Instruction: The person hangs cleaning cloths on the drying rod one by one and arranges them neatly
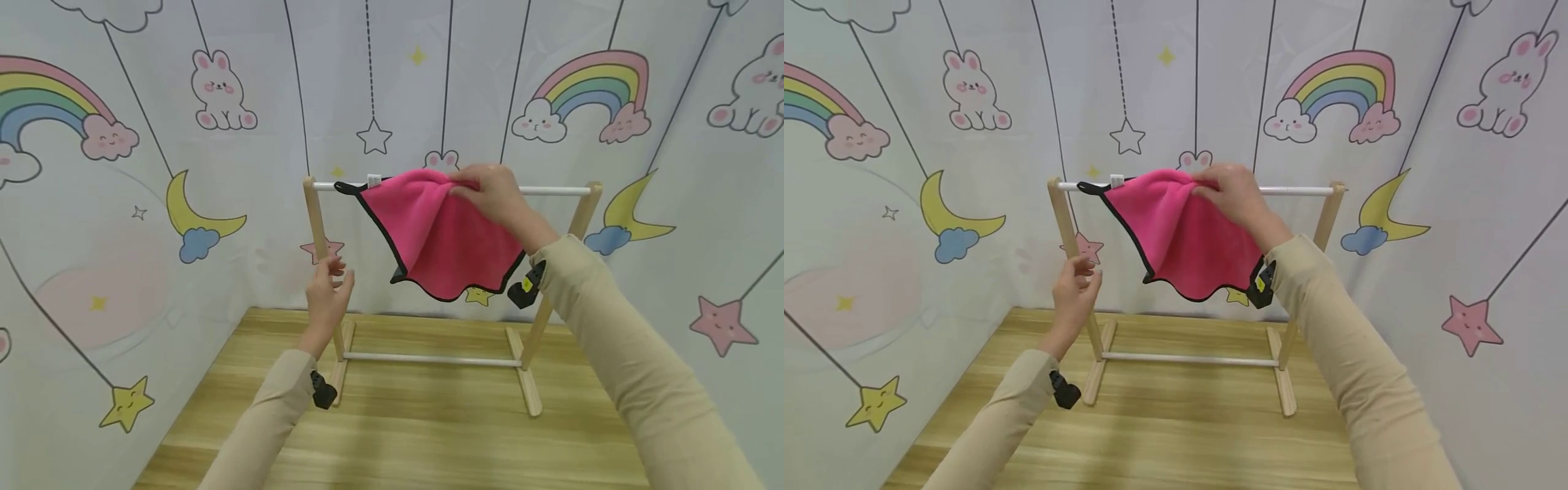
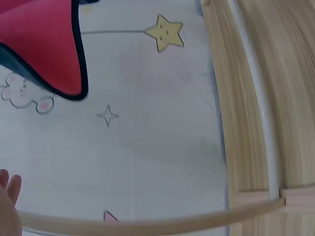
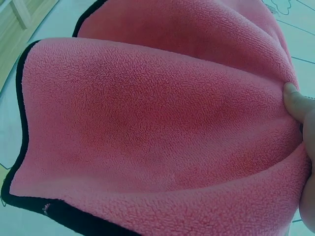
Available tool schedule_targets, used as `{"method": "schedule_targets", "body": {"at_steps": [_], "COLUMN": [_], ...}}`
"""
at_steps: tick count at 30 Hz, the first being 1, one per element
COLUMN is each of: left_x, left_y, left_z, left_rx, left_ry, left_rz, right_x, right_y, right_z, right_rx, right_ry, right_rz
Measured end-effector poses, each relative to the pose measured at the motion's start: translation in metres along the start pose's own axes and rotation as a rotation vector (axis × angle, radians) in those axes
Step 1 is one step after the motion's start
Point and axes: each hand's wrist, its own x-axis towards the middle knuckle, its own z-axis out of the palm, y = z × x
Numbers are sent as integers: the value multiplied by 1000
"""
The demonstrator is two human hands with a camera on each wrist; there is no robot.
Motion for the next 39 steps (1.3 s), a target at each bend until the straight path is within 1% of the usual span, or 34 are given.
{"method": "schedule_targets", "body": {"at_steps": [4,6,7,9,11,13,17,22,24,25,27,31,32,33,37,39], "left_x": [-1,-2,-2,-2,-2,-2,-1,1,2,3,7,21,26,30,50,59], "left_y": [28,39,43,49,55,60,71,99,109,111,109,95,91,90,92,93], "left_z": [16,23,26,31,34,36,38,27,20,19,18,17,16,15,6,2], "left_rx": [-143,-200,-223,-268,-307,-335,-374,-348,-327,-321,-305,-296,-283,-264,-190,-195], "left_ry": [-181,-238,-253,-258,-255,-251,-227,-156,-125,-108,-65,24,39,52,89,107], "left_rz": [-76,-111,-125,-140,-136,-117,-81,-72,-56,-42,-9,44,47,48,44,46], "right_x": [-2,-2,-2,-2,-2,-2,-2,-2,-2,-2,-1,2,2,2,1,0], "right_y": [1,1,1,1,0,0,0,0,0,1,1,2,2,2,3,4], "right_z": [1,1,1,2,2,3,3,2,2,2,1,0,0,0,-1,-1], "right_rx": [16,16,17,21,20,17,8,21,19,20,31,53,57,57,84,101], "right_ry": [14,21,23,26,23,23,34,32,31,33,39,43,42,40,43,53], "right_rz": [-1,-3,-3,-1,6,10,15,19,16,14,2,-18,-18,-15,6,15]}}
